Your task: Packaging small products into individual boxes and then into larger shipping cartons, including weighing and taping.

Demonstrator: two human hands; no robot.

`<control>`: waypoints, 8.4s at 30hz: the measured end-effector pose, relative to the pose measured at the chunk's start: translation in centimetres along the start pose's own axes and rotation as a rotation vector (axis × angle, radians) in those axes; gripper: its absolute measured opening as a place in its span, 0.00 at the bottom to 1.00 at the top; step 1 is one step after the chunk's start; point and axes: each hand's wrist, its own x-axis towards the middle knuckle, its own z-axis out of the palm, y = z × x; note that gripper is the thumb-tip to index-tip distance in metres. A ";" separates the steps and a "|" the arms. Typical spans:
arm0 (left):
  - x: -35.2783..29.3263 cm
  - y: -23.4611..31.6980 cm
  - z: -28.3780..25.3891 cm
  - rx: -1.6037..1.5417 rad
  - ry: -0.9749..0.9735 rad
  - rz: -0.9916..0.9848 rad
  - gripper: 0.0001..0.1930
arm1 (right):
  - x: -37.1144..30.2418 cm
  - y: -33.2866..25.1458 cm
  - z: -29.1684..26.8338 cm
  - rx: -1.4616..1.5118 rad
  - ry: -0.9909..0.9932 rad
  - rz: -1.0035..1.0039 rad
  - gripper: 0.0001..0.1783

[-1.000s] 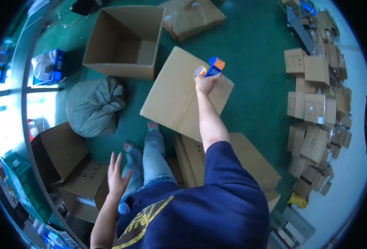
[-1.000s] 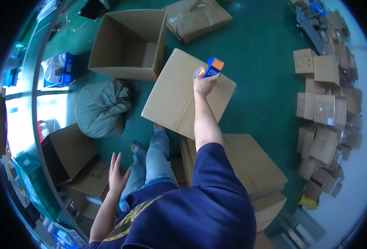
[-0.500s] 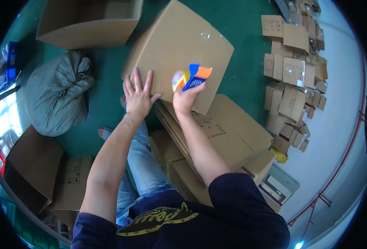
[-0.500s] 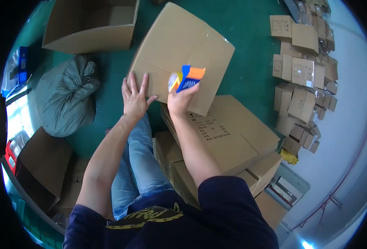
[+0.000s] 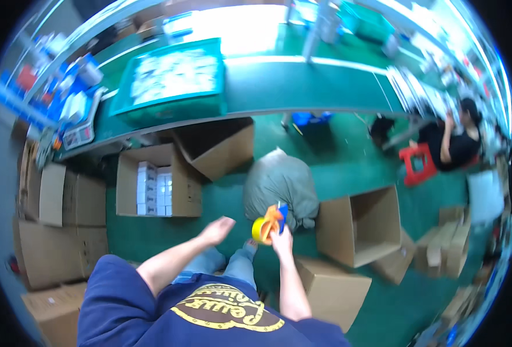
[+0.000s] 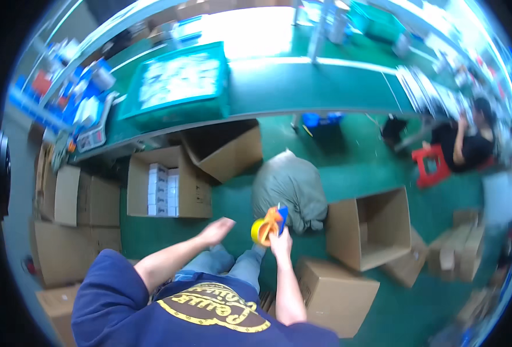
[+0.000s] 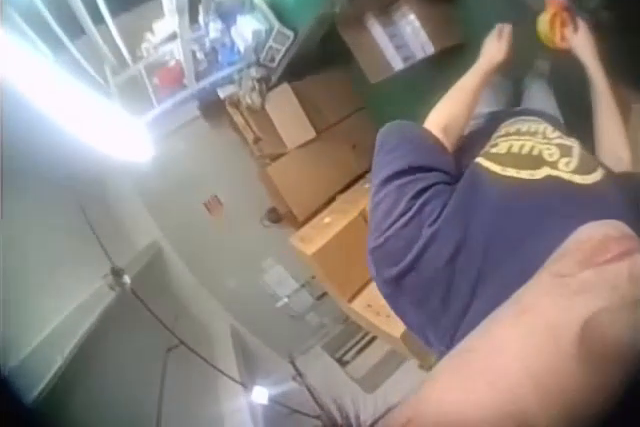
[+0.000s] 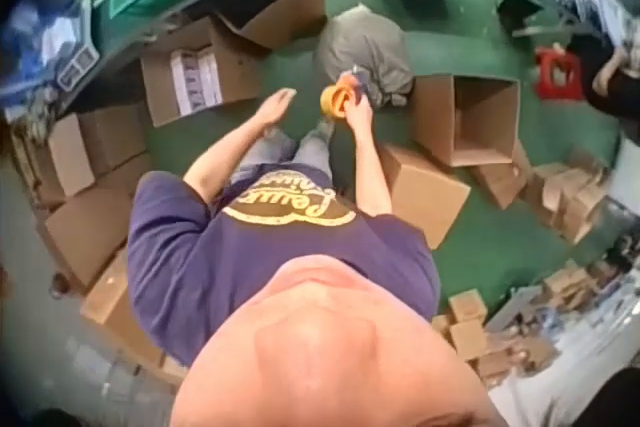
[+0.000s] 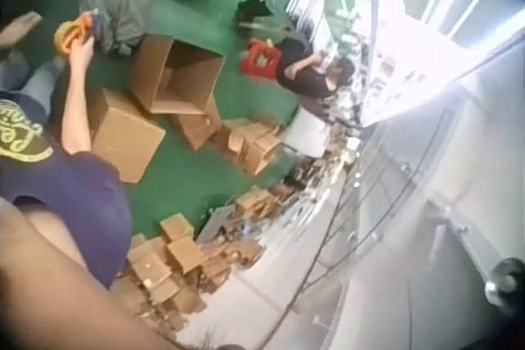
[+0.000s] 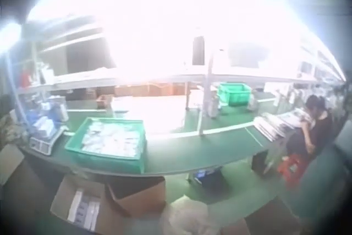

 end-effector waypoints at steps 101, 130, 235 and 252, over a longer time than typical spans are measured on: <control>29.8 -47.1 -119.1 0.728 0.857 0.270 0.29 | 42.7 -99.5 112.8 0.084 -0.368 -0.219 0.56; 19.0 -26.2 -93.4 0.224 0.603 0.866 0.13 | 19.0 -61.7 70.5 0.096 0.177 -0.453 0.46; 9.7 -26.3 -97.4 0.017 0.876 0.958 0.49 | -1.1 -89.9 62.1 0.598 0.500 -1.048 0.22; -7.6 -36.0 -104.0 -0.320 0.376 0.796 0.46 | -8.5 -89.6 75.0 0.206 -0.416 -1.065 0.51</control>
